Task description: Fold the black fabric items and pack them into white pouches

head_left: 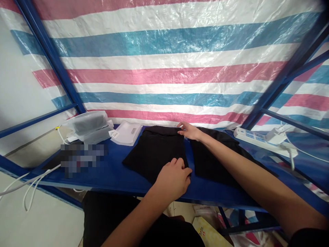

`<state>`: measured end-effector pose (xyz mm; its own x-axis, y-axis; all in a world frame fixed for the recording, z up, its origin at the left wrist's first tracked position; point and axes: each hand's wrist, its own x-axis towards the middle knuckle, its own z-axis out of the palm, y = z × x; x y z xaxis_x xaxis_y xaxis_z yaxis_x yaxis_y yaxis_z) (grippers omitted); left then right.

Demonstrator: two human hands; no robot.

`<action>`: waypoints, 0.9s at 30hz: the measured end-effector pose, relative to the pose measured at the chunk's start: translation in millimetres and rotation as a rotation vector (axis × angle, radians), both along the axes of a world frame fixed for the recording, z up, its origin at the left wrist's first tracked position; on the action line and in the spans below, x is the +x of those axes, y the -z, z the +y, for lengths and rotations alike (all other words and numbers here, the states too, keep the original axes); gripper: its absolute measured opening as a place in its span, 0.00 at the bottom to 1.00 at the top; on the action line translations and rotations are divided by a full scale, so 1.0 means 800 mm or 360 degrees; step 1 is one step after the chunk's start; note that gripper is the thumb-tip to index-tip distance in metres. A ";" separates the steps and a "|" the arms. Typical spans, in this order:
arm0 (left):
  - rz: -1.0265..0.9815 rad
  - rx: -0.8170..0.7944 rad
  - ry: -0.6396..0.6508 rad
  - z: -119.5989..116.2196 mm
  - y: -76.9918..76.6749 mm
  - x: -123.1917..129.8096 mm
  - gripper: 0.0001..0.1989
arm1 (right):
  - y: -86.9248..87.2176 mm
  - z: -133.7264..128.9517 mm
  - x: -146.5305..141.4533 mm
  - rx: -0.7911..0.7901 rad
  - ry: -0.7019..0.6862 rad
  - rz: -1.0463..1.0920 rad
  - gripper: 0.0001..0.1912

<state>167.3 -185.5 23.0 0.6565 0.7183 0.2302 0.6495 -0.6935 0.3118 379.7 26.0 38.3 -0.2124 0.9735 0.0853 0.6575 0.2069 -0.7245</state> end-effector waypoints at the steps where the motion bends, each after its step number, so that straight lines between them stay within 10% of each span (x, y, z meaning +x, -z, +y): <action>1: -0.0037 -0.0014 -0.0026 -0.002 0.003 -0.001 0.10 | 0.000 -0.001 -0.001 -0.0029 0.0021 0.0085 0.20; 8: -0.1250 -0.0346 -0.0139 -0.009 -0.034 -0.030 0.13 | -0.059 -0.011 -0.008 0.0006 0.0087 0.0043 0.25; 14: -0.1611 -0.0314 -0.0563 -0.017 -0.054 -0.116 0.11 | -0.132 0.016 -0.085 0.0058 -0.0385 -0.0023 0.22; 19: -0.1159 -0.0054 -0.1329 -0.015 0.002 -0.215 0.19 | -0.084 0.034 -0.193 -0.0175 -0.0605 0.0163 0.23; 22: -0.0736 0.0197 -0.1336 -0.011 0.017 -0.246 0.22 | -0.050 0.032 -0.218 -0.0010 -0.0607 0.0042 0.11; 27: -0.0576 0.0444 -0.0933 -0.001 -0.014 -0.222 0.17 | -0.039 0.008 -0.193 0.0748 -0.0579 -0.0159 0.08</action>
<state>-10.3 -186.5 34.1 0.0319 0.8109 0.5843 0.8274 -0.3493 0.4397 225.6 32.3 69.8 -0.5539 0.6995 0.4515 0.5445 0.7146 -0.4391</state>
